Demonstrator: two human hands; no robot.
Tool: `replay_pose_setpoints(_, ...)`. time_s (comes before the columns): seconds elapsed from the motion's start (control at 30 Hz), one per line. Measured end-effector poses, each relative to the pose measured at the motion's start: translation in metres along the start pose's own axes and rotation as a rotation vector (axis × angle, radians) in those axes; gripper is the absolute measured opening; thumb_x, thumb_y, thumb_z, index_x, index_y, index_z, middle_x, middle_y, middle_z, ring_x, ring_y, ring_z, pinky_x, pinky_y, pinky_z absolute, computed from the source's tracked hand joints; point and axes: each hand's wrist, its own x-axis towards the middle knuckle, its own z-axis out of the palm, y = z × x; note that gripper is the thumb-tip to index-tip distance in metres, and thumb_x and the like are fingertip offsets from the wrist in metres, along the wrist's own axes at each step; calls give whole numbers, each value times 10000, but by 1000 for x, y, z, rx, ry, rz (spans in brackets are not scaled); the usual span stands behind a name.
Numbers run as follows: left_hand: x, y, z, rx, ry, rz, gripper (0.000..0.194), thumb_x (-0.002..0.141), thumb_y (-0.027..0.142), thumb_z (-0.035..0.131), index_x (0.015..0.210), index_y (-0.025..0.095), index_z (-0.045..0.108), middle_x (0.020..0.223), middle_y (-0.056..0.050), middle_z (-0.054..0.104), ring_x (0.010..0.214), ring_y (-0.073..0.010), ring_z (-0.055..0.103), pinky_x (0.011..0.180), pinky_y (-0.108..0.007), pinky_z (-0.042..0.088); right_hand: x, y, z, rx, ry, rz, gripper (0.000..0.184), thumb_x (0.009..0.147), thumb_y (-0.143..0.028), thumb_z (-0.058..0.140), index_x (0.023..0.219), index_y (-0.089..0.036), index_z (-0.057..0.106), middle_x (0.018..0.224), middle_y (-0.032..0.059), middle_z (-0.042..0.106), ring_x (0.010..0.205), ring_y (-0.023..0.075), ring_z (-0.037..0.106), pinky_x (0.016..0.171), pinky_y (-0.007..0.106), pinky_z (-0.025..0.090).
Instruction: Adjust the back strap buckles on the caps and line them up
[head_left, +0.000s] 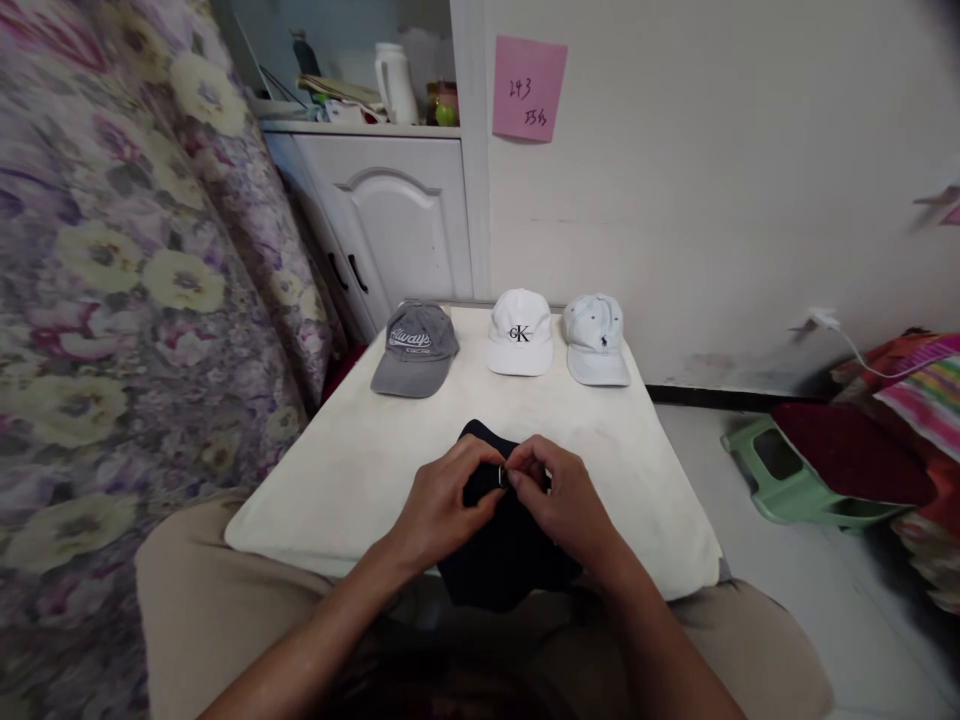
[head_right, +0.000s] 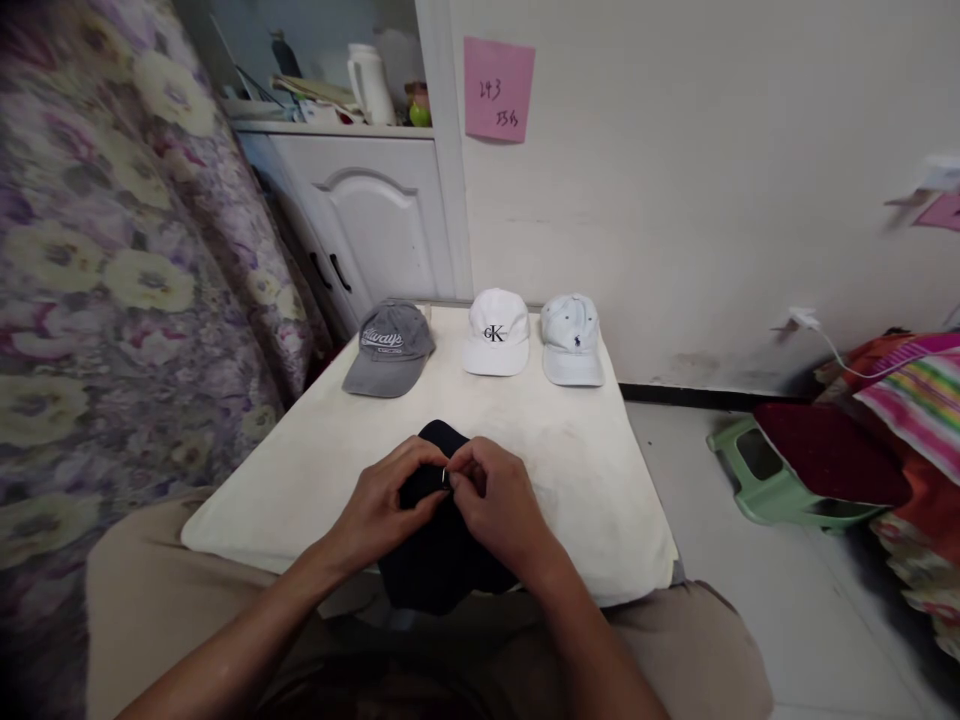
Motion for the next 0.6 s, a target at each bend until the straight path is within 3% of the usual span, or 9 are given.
replay_pose_setpoints(0.6,2,5,4,152,-19,11,309,783,99,583,1046,259,558,1048,5,637,930,-184,618,784,-310,467,-2,2,5,-130,107,-13,155,719,-68,556,735,-217,514,602,-63,475,549,122,458,537,251,360)
